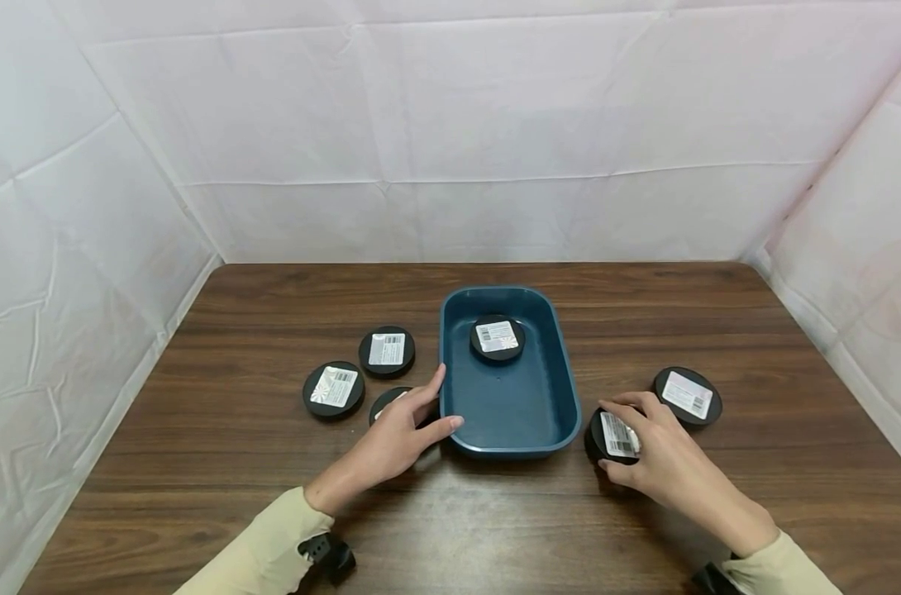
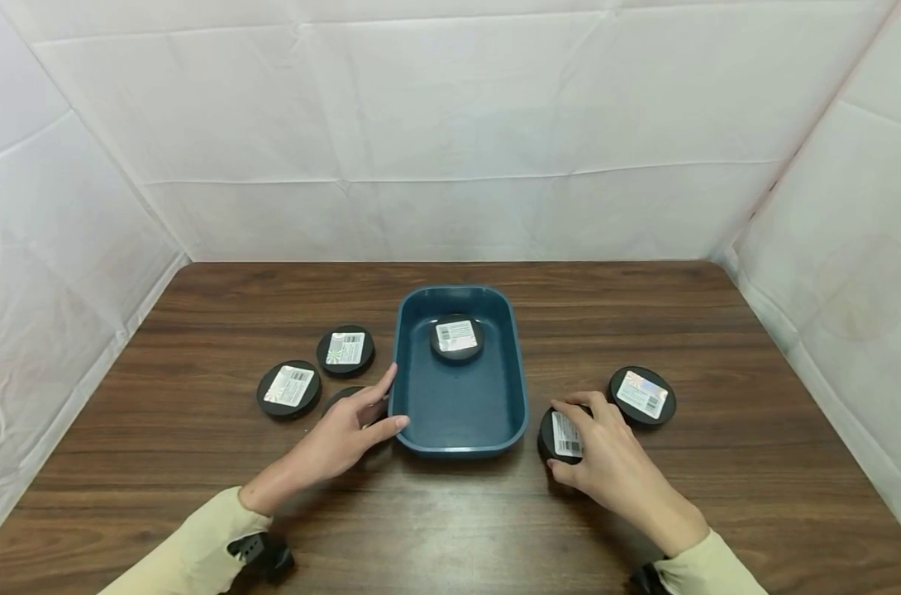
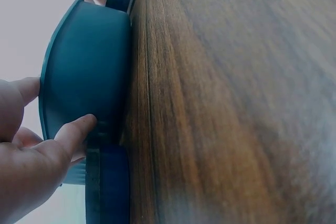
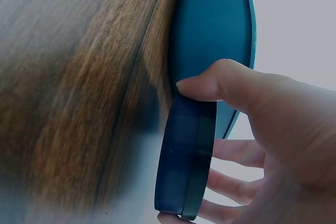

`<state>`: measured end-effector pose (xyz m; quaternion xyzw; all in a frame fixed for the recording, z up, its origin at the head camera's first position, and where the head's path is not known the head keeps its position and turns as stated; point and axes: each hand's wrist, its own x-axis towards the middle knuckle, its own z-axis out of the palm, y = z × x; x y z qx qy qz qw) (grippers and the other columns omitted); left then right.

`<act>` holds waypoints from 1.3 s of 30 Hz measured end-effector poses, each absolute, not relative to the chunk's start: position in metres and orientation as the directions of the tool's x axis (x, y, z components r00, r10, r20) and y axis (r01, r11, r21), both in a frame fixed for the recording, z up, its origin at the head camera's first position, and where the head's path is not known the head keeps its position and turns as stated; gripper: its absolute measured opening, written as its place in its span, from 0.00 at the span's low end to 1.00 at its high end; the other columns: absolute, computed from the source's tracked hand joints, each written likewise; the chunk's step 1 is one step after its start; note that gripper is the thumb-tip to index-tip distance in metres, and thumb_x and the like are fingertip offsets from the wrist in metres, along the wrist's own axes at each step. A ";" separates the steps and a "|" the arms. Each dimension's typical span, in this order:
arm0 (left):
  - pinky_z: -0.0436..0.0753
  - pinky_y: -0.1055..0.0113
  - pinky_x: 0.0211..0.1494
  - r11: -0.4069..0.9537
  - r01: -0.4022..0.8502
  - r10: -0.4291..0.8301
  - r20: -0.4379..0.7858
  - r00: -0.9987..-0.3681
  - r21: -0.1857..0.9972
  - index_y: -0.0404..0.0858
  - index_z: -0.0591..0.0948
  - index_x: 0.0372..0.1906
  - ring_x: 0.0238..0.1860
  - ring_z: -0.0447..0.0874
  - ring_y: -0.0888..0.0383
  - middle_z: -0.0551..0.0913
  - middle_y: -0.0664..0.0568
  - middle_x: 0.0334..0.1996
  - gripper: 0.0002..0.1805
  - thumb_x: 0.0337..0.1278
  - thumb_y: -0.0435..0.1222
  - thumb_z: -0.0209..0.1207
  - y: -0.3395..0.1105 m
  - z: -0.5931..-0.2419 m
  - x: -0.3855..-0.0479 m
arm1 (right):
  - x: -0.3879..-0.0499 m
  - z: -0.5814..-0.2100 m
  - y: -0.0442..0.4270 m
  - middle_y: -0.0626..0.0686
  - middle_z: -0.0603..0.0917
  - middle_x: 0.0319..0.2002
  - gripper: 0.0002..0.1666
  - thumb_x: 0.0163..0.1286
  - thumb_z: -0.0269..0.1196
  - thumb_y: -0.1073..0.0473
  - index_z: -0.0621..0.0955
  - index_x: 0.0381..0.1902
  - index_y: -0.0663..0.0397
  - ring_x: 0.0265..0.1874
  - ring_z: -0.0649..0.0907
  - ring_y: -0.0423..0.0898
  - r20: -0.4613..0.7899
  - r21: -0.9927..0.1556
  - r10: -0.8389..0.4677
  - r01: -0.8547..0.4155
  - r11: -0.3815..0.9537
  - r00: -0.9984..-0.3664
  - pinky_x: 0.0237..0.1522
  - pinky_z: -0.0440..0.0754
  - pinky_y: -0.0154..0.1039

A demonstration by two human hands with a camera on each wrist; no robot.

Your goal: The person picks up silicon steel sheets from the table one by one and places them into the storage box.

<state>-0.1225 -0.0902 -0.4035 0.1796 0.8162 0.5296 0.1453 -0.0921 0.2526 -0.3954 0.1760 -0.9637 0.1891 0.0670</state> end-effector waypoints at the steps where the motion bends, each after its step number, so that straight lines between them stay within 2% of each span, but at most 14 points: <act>1: 0.69 0.51 0.74 0.374 0.139 0.447 -0.047 -0.893 0.917 0.39 0.48 0.81 0.76 0.62 0.48 0.53 0.40 0.80 0.43 0.72 0.44 0.57 -0.090 -0.404 -0.123 | -0.092 -0.395 0.253 0.63 0.76 0.56 0.40 0.46 0.78 0.60 0.80 0.60 0.63 0.54 0.77 0.63 0.199 -0.342 -0.312 -0.365 0.866 -0.929 0.50 0.79 0.59; 13: 0.70 0.51 0.74 0.386 0.143 0.441 -0.046 -0.896 0.911 0.40 0.49 0.80 0.76 0.63 0.48 0.54 0.40 0.79 0.43 0.72 0.45 0.57 -0.090 -0.403 -0.123 | -0.090 -0.388 0.256 0.63 0.76 0.56 0.41 0.44 0.78 0.62 0.80 0.60 0.63 0.52 0.78 0.59 0.290 -0.314 -0.329 -0.413 0.855 -0.899 0.47 0.79 0.58; 20: 0.70 0.51 0.74 0.403 0.134 0.433 -0.060 -0.900 0.905 0.41 0.49 0.81 0.76 0.63 0.48 0.54 0.40 0.79 0.43 0.72 0.45 0.58 -0.090 -0.402 -0.123 | -0.090 -0.381 0.254 0.63 0.75 0.57 0.42 0.43 0.76 0.63 0.80 0.61 0.62 0.54 0.76 0.62 0.266 -0.327 -0.311 -0.389 0.861 -0.912 0.48 0.78 0.60; 30: 0.68 0.52 0.75 0.371 0.144 0.451 -0.042 -0.892 0.917 0.39 0.48 0.81 0.76 0.62 0.49 0.53 0.40 0.80 0.44 0.71 0.44 0.58 -0.091 -0.403 -0.124 | -0.089 -0.376 0.250 0.59 0.76 0.55 0.41 0.39 0.75 0.64 0.81 0.58 0.61 0.51 0.76 0.55 0.380 -0.294 -0.329 -0.450 0.843 -0.864 0.44 0.77 0.53; 36: 0.68 0.52 0.75 0.386 0.134 0.442 -0.056 -0.895 0.913 0.40 0.48 0.81 0.77 0.61 0.49 0.52 0.42 0.80 0.44 0.71 0.45 0.58 -0.090 -0.402 -0.123 | -0.088 -0.373 0.249 0.57 0.77 0.56 0.42 0.39 0.76 0.64 0.81 0.59 0.59 0.51 0.76 0.53 0.403 -0.299 -0.315 -0.449 0.842 -0.859 0.42 0.77 0.51; 39: 0.68 0.52 0.75 0.386 0.133 0.441 -0.056 -0.896 0.913 0.40 0.48 0.81 0.77 0.61 0.49 0.52 0.42 0.80 0.44 0.71 0.45 0.58 -0.090 -0.403 -0.123 | -0.089 -0.372 0.247 0.57 0.77 0.56 0.42 0.38 0.74 0.63 0.81 0.59 0.58 0.52 0.76 0.53 0.413 -0.299 -0.315 -0.454 0.839 -0.854 0.44 0.76 0.47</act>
